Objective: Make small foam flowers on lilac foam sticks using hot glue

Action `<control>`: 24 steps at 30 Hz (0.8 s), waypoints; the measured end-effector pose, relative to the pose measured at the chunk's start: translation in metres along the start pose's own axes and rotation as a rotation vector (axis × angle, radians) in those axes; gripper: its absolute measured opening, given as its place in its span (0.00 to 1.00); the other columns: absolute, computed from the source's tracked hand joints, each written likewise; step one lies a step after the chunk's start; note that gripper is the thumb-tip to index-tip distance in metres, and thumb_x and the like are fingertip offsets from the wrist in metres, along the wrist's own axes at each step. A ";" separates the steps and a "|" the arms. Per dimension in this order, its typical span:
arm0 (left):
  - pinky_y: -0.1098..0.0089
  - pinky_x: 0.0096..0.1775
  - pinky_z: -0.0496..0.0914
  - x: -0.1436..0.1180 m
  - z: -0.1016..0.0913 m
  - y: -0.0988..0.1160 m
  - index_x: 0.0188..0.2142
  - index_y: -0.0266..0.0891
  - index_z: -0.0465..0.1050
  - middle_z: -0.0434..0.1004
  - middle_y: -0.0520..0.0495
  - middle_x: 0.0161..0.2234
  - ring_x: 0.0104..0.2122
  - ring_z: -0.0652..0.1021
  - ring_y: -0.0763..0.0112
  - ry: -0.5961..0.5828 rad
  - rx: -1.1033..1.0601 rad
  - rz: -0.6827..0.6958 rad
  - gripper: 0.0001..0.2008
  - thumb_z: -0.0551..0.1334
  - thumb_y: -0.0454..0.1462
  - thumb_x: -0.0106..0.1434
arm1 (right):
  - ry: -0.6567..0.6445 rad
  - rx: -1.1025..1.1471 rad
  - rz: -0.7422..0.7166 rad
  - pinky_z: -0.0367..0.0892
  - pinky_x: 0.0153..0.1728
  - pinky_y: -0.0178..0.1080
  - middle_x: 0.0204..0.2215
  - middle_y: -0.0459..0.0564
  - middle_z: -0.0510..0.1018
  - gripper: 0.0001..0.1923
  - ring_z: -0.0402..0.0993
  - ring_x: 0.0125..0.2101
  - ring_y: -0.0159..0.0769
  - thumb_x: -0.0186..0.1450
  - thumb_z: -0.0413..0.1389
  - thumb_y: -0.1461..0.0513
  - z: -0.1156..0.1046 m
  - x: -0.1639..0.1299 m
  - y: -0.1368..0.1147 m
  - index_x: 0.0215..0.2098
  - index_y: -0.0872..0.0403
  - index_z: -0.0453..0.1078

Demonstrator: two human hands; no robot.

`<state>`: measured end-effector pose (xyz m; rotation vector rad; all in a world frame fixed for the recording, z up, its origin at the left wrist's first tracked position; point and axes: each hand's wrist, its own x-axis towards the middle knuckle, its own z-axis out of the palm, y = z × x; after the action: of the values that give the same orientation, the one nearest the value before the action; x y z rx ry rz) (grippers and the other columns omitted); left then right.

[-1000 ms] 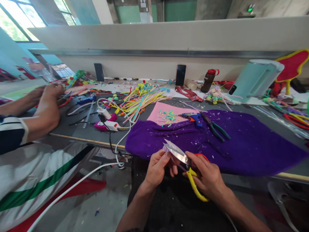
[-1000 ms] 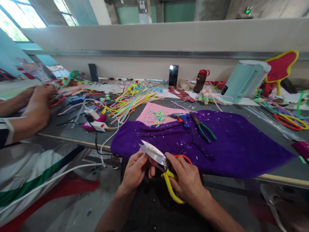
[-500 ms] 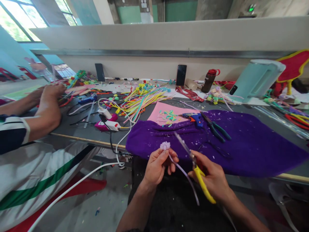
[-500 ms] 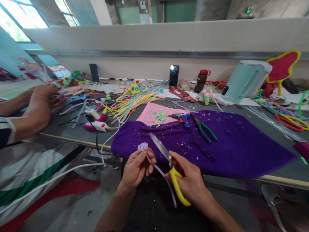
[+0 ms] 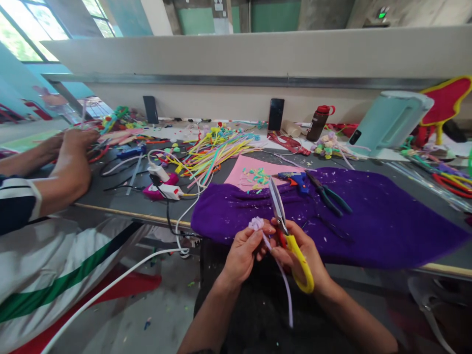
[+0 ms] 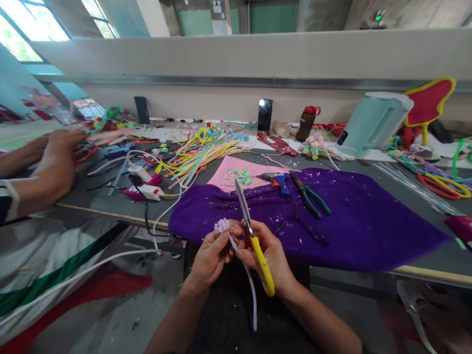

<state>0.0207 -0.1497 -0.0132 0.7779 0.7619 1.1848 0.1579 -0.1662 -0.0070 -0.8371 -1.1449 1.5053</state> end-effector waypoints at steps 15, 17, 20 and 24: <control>0.82 0.14 0.58 0.004 -0.003 -0.002 0.28 0.34 0.69 0.71 0.53 0.19 0.15 0.67 0.81 0.082 -0.032 -0.079 0.13 0.70 0.35 0.43 | -0.026 -0.354 -0.141 0.66 0.30 0.33 0.28 0.44 0.70 0.22 0.68 0.28 0.30 0.54 0.58 0.65 -0.009 0.003 -0.001 0.47 0.52 0.63; 0.82 0.14 0.58 0.003 -0.003 -0.002 0.28 0.34 0.69 0.72 0.52 0.20 0.15 0.67 0.81 0.092 -0.014 -0.072 0.13 0.69 0.34 0.43 | -0.034 -0.395 -0.167 0.66 0.32 0.33 0.29 0.44 0.70 0.22 0.68 0.30 0.31 0.55 0.58 0.65 -0.010 0.003 0.004 0.48 0.52 0.62; 0.82 0.14 0.58 0.003 -0.002 0.001 0.27 0.33 0.70 0.72 0.51 0.21 0.15 0.67 0.83 0.113 0.010 -0.049 0.11 0.68 0.35 0.46 | -0.039 -0.433 -0.174 0.66 0.32 0.33 0.30 0.45 0.70 0.23 0.68 0.30 0.31 0.56 0.57 0.64 -0.012 0.002 0.004 0.49 0.51 0.60; 0.82 0.15 0.58 0.004 0.000 0.009 0.26 0.33 0.70 0.70 0.52 0.21 0.16 0.66 0.83 0.135 -0.057 -0.039 0.10 0.67 0.37 0.49 | -0.045 -0.491 -0.135 0.66 0.28 0.31 0.30 0.44 0.69 0.26 0.67 0.27 0.29 0.58 0.57 0.61 -0.019 -0.008 -0.007 0.53 0.50 0.55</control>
<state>0.0170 -0.1438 -0.0062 0.6380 0.8467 1.2282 0.1794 -0.1693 -0.0061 -1.0302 -1.6057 1.1496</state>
